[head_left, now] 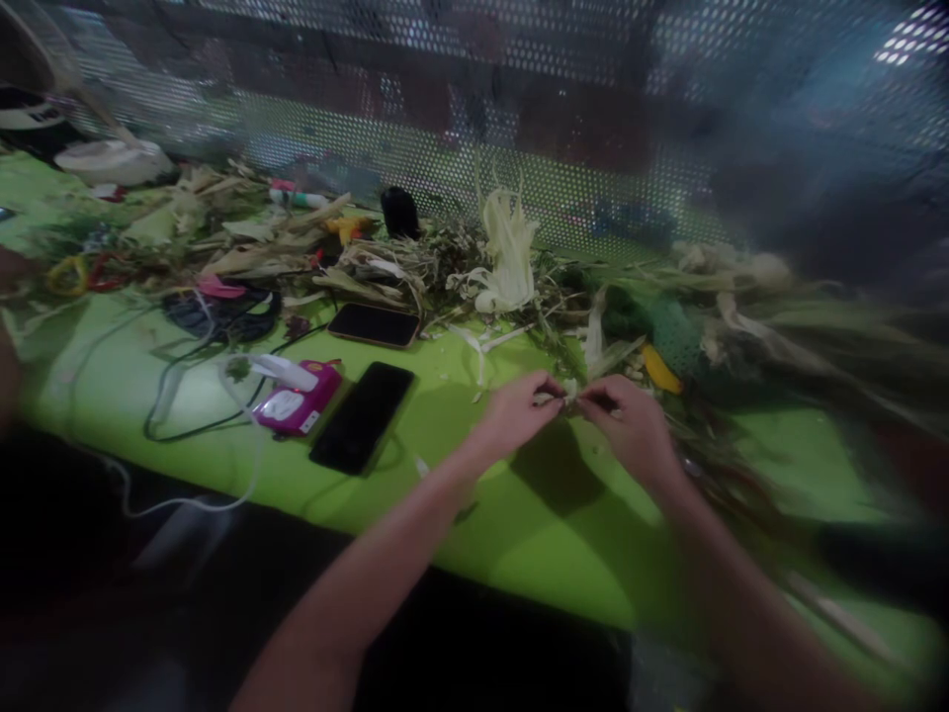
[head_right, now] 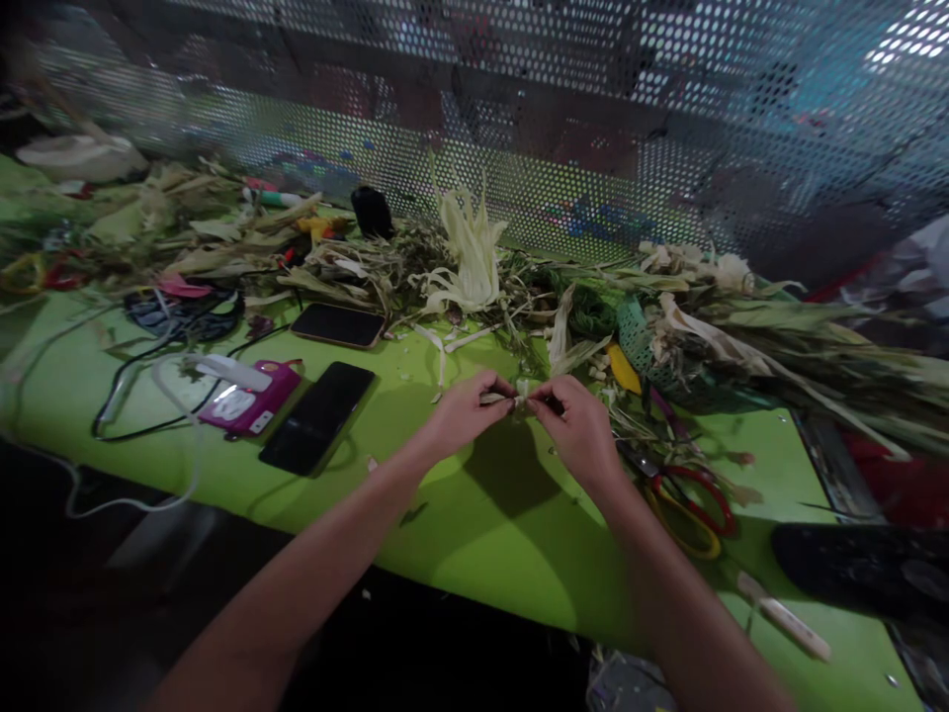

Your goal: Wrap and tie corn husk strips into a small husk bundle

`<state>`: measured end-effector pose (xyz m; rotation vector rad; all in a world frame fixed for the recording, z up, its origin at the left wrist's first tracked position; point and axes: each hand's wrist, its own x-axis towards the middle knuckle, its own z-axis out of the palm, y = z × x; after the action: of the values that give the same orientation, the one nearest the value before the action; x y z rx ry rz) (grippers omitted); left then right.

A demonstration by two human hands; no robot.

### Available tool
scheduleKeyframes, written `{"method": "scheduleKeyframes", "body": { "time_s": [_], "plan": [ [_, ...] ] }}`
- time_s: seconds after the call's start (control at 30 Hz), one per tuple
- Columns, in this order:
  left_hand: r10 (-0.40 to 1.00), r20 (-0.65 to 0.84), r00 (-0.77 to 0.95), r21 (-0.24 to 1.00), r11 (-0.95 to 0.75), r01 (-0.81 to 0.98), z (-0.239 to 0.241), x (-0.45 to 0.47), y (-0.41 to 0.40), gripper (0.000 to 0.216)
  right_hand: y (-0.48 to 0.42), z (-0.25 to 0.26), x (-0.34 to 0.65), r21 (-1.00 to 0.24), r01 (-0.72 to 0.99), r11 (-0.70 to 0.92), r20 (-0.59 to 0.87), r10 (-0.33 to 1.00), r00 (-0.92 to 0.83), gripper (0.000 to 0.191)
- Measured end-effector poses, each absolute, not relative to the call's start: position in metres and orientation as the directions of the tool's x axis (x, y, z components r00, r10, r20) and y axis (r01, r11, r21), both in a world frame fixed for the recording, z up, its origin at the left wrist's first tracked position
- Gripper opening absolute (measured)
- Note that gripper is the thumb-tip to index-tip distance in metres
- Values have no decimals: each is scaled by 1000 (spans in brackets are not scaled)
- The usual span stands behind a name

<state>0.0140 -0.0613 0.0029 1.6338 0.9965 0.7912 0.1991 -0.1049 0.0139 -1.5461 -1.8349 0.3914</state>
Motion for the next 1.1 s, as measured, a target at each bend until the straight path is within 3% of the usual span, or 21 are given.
{"method": "scheduleKeyframes", "body": {
  "time_s": [0.23,0.67,0.83,1.1],
  "plan": [
    [885,78,459,957,-195,214,0,15,-62,10,-104,13,196,-676,678,289,338,939,-63,9],
    [893,148,425,795,-363,486,8,18,-72,11,-108,10,192,-554,772,312,411,909,-72,6],
    [881,182,436,782,-399,479,9,18,-75,14,-109,10,192,-623,748,230,391,919,43,6],
    [876,170,452,852,-361,379,9,18,-75,14,-110,12,190,-647,732,214,351,936,38,4]
  ]
}}
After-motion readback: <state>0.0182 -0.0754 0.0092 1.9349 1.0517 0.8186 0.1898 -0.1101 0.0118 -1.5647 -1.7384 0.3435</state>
